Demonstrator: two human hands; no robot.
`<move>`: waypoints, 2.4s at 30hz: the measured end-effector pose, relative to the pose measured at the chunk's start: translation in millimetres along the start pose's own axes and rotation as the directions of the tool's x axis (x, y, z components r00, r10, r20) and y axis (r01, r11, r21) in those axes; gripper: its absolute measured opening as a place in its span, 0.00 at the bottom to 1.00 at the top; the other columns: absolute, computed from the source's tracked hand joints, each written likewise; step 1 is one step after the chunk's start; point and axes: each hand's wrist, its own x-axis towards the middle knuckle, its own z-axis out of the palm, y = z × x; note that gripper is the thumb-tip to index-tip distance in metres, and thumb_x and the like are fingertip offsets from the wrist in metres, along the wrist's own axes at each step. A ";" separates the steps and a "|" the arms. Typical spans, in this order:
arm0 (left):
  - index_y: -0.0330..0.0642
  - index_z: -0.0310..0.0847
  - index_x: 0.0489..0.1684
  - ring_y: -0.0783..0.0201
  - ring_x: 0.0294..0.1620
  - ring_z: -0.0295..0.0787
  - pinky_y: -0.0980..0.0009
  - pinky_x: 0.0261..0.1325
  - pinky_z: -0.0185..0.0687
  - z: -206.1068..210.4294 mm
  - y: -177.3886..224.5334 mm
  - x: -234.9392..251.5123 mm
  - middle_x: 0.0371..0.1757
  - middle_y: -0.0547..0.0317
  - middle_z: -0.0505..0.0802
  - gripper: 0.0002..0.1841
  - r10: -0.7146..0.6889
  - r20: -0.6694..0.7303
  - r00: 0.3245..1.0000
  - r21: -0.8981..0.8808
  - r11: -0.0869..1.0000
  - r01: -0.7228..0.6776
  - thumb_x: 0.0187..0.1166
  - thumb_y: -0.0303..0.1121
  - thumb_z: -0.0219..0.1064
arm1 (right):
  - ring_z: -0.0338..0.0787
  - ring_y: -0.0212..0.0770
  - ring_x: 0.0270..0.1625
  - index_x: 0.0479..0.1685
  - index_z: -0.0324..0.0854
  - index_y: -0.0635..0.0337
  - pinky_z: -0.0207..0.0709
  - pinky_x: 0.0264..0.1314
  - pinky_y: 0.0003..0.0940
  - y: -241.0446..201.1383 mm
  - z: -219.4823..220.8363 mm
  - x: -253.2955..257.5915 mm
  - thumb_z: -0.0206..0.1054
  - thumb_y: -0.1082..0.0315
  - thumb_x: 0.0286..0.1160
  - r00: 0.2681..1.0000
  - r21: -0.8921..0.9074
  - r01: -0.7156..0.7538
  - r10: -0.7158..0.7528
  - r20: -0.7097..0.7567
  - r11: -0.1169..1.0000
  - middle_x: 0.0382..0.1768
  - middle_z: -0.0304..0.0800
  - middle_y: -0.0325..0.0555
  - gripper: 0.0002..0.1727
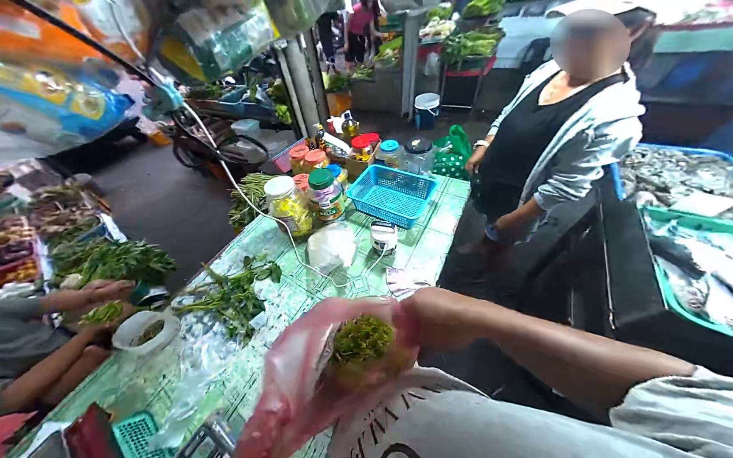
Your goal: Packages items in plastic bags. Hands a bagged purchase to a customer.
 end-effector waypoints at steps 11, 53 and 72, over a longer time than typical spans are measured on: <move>0.44 0.86 0.44 0.71 0.43 0.95 0.67 0.51 0.93 41.9 10.4 83.5 0.38 0.69 0.96 0.20 0.030 -0.380 0.925 -0.473 0.853 -0.222 0.94 0.37 0.45 | 0.88 0.41 0.63 0.45 0.87 0.59 0.82 0.69 0.45 20.7 40.5 54.2 0.58 0.57 0.83 0.822 0.790 0.570 -0.145 -0.551 0.225 0.59 0.91 0.47 0.16; 0.53 0.92 0.56 0.69 0.57 0.91 0.65 0.64 0.87 44.7 8.6 88.9 0.56 0.66 0.95 0.15 0.209 0.241 0.948 -0.556 0.830 -0.042 0.76 0.45 0.74 | 0.90 0.29 0.46 0.47 0.89 0.67 0.86 0.55 0.29 -19.7 52.0 65.7 0.61 0.75 0.81 0.875 0.679 0.483 -0.337 -0.348 0.553 0.45 0.93 0.42 0.10; 0.37 0.94 0.43 0.69 0.49 0.90 0.71 0.55 0.90 65.5 19.0 58.4 0.46 0.56 0.93 0.08 0.336 0.098 0.937 0.040 0.939 -0.341 0.77 0.33 0.75 | 0.92 0.32 0.35 0.62 0.87 0.58 0.90 0.42 0.32 -43.1 82.4 81.2 0.70 0.73 0.77 0.940 0.575 0.340 -0.275 -0.200 0.744 0.36 0.94 0.41 0.15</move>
